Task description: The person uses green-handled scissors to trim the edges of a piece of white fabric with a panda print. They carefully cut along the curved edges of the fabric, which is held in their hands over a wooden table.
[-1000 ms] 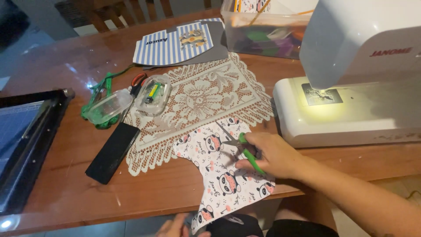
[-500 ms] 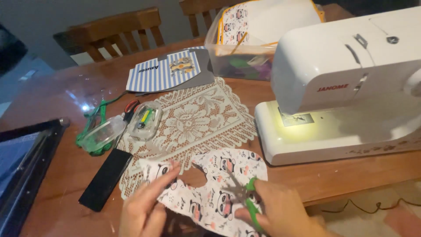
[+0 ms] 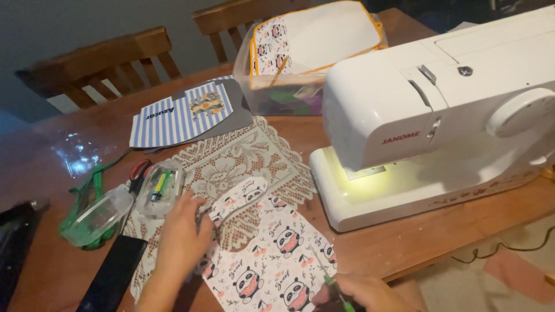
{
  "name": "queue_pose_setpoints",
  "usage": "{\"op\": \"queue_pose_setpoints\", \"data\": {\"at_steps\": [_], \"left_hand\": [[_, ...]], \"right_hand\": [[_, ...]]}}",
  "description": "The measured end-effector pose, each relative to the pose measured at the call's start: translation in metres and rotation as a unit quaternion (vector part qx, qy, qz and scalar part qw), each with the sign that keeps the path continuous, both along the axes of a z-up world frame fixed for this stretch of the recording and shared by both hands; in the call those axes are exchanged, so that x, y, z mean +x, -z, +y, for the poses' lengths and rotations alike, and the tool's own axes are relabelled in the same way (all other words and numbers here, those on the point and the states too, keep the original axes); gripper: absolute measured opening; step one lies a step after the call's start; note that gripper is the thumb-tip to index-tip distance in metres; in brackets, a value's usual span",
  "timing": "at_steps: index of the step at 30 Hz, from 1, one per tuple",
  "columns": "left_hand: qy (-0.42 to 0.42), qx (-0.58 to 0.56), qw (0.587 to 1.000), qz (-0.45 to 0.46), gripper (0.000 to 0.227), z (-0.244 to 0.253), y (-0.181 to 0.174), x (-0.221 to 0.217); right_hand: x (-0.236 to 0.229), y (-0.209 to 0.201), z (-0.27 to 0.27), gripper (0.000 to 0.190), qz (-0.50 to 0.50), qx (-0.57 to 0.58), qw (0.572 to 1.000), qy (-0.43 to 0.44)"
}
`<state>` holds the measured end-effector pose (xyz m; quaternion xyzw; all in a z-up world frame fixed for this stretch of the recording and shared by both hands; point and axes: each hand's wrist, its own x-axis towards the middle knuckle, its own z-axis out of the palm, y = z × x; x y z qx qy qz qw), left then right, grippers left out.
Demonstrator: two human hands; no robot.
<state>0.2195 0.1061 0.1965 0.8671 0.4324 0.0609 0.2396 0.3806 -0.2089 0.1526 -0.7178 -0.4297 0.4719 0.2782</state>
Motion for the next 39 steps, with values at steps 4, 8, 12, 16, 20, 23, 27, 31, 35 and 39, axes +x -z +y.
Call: {"op": "queue_pose_setpoints", "data": {"at_steps": [4,8,12,16,20,23,27,31,35,39], "left_hand": [[0.141,0.05,0.977,0.154,0.066,-0.04,0.04,-0.008],[0.182,0.587,0.778,0.127,0.098,-0.018,0.111,-0.024],[0.227,0.63,0.732,0.126,0.106,0.004,0.092,-0.011],[0.296,0.378,0.86,0.174,0.096,0.003,0.053,0.008],[0.283,0.141,0.949,0.016,0.073,0.003,0.038,0.03],[0.327,0.122,0.937,0.021,0.073,0.009,0.041,0.058],[0.341,0.17,0.922,0.062,0.079,0.02,0.066,0.079],[0.335,0.158,0.928,0.048,0.08,0.02,0.064,0.083],[0.307,0.172,0.935,0.039,0.063,0.022,0.056,0.093],[0.207,0.101,0.972,-0.048,0.04,0.041,0.052,0.117]], "right_hand": [[0.013,0.027,0.01,0.029,0.176,-0.02,0.961,0.21],[0.021,0.024,0.006,0.032,0.198,-0.142,0.946,0.214],[0.014,0.031,-0.002,0.013,0.044,0.231,0.97,0.064],[0.018,0.041,0.003,0.003,0.088,0.177,0.974,0.114],[0.017,0.059,0.011,0.018,-0.09,0.413,0.904,0.061],[0.016,0.041,0.009,0.024,-0.066,0.307,0.946,0.075],[0.033,0.049,0.009,0.003,0.035,0.344,0.938,-0.02],[0.026,-0.022,0.009,0.037,0.012,0.23,0.973,0.015],[0.0,-0.074,0.011,0.026,-0.029,0.314,0.936,0.155],[-0.004,-0.081,0.011,0.02,-0.041,0.381,0.911,0.156]]}}
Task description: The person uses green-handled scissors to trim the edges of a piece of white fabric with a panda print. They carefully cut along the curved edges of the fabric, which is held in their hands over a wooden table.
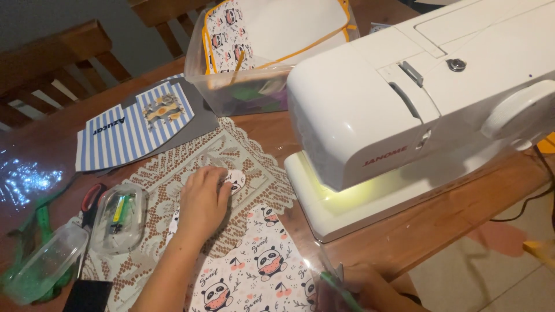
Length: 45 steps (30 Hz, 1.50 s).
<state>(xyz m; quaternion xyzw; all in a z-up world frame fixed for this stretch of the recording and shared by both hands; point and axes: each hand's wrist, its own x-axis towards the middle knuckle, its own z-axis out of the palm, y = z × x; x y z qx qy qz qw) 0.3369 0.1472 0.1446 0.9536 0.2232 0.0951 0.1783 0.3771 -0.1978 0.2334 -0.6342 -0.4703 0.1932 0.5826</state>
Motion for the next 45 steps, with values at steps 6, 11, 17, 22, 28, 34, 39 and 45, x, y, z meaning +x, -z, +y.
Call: {"op": "queue_pose_setpoints", "data": {"at_steps": [6,11,17,22,28,34,39,45], "left_hand": [[-0.068,-0.064,0.981,0.168,0.04,0.008,-0.037,0.026],[-0.088,-0.252,0.963,0.036,0.02,-0.009,-0.066,-0.001],[-0.242,-0.399,0.884,-0.026,0.017,-0.065,-0.133,-0.04],[-0.178,-0.355,0.917,-0.029,0.015,-0.056,-0.116,-0.055],[-0.17,-0.361,0.917,-0.003,0.017,-0.066,-0.124,-0.063],[-0.02,-0.356,0.933,-0.049,0.015,-0.068,-0.108,-0.077],[0.158,-0.282,0.934,-0.149,0.01,-0.071,-0.101,-0.08],[0.214,-0.278,0.916,-0.193,0.009,-0.076,-0.102,-0.083]], "right_hand": [[0.019,0.031,0.007,0.038,0.109,-0.11,0.98,-0.128],[-0.034,-0.024,0.007,0.022,-0.152,-0.096,0.936,0.304],[-0.02,0.003,0.002,0.011,-0.061,-0.054,0.977,0.198],[0.006,0.052,0.011,0.002,0.186,-0.405,0.888,0.113],[0.026,0.074,0.01,0.031,0.154,-0.269,0.947,-0.086],[0.025,0.083,0.029,0.036,-0.102,-0.102,0.985,-0.093],[0.02,0.066,0.047,0.046,-0.151,-0.029,0.985,-0.081],[0.016,0.07,0.049,0.042,-0.14,-0.123,0.98,-0.073]]}}
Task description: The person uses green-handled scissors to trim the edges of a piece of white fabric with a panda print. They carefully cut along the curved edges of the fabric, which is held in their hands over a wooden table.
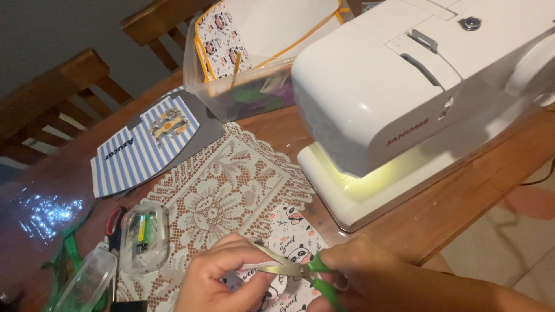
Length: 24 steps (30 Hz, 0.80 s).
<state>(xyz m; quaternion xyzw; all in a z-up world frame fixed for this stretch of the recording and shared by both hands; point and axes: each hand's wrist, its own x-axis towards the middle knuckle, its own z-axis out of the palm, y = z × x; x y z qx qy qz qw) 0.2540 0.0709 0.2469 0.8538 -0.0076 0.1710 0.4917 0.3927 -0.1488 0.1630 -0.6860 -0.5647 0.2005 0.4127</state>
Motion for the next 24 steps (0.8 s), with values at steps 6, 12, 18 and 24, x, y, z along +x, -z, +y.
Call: {"op": "queue_pose_setpoints", "data": {"at_steps": [6,12,18,24], "left_hand": [[-0.03,-0.004,0.999,0.009,0.019,-0.001,0.007,-0.002],[-0.045,0.008,0.999,-0.014,0.017,-0.004,0.008,-0.003],[-0.053,-0.002,0.999,-0.004,0.015,-0.007,0.004,-0.005],[-0.042,0.002,0.998,0.045,0.016,-0.003,0.001,-0.006]], "right_hand": [[-0.005,-0.005,0.002,0.055,0.02,0.044,0.998,0.026],[-0.007,0.01,0.001,0.041,-0.037,0.106,0.993,0.039],[-0.007,0.007,-0.005,0.04,-0.049,0.094,0.994,0.038],[-0.002,0.025,-0.009,0.058,-0.139,0.066,0.988,0.027]]}}
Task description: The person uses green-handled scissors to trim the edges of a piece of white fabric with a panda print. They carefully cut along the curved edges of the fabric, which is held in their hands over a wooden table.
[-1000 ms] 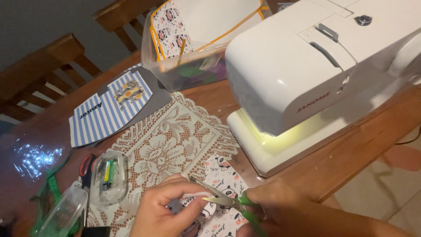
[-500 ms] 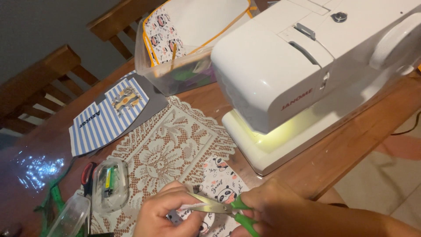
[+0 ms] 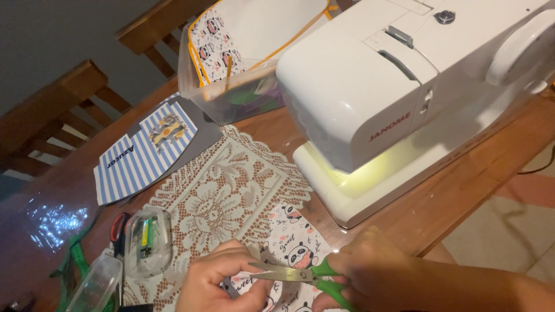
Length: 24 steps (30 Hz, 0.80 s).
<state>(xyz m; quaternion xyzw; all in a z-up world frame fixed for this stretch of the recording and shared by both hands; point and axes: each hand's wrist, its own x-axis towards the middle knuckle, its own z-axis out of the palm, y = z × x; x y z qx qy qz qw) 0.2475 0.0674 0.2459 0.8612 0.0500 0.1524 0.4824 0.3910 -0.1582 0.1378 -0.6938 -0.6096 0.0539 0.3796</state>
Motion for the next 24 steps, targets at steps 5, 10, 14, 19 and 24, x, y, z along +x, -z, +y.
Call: {"op": "queue_pose_setpoints", "data": {"at_steps": [5,10,14,19,24], "left_hand": [[0.001,0.01,1.0,-0.007,0.016,0.001,0.006,0.0],[-0.033,0.017,0.999,-0.005,0.018,-0.016,-0.006,0.004],[-0.024,0.016,1.0,-0.007,0.027,-0.019,-0.013,0.005],[-0.046,-0.001,0.998,0.033,0.016,-0.014,-0.004,0.001],[-0.011,0.016,0.999,0.037,0.008,-0.006,0.002,-0.001]], "right_hand": [[-0.006,0.016,-0.007,0.085,-0.455,-0.195,0.866,-0.07],[0.003,0.0,0.0,0.053,-0.126,-0.047,0.991,-0.003],[0.005,-0.01,-0.002,0.032,-0.041,-0.025,0.999,-0.02],[0.005,0.01,-0.005,0.066,-0.181,-0.044,0.982,0.026],[0.012,-0.008,-0.005,0.063,-0.085,0.02,0.996,-0.008]]}}
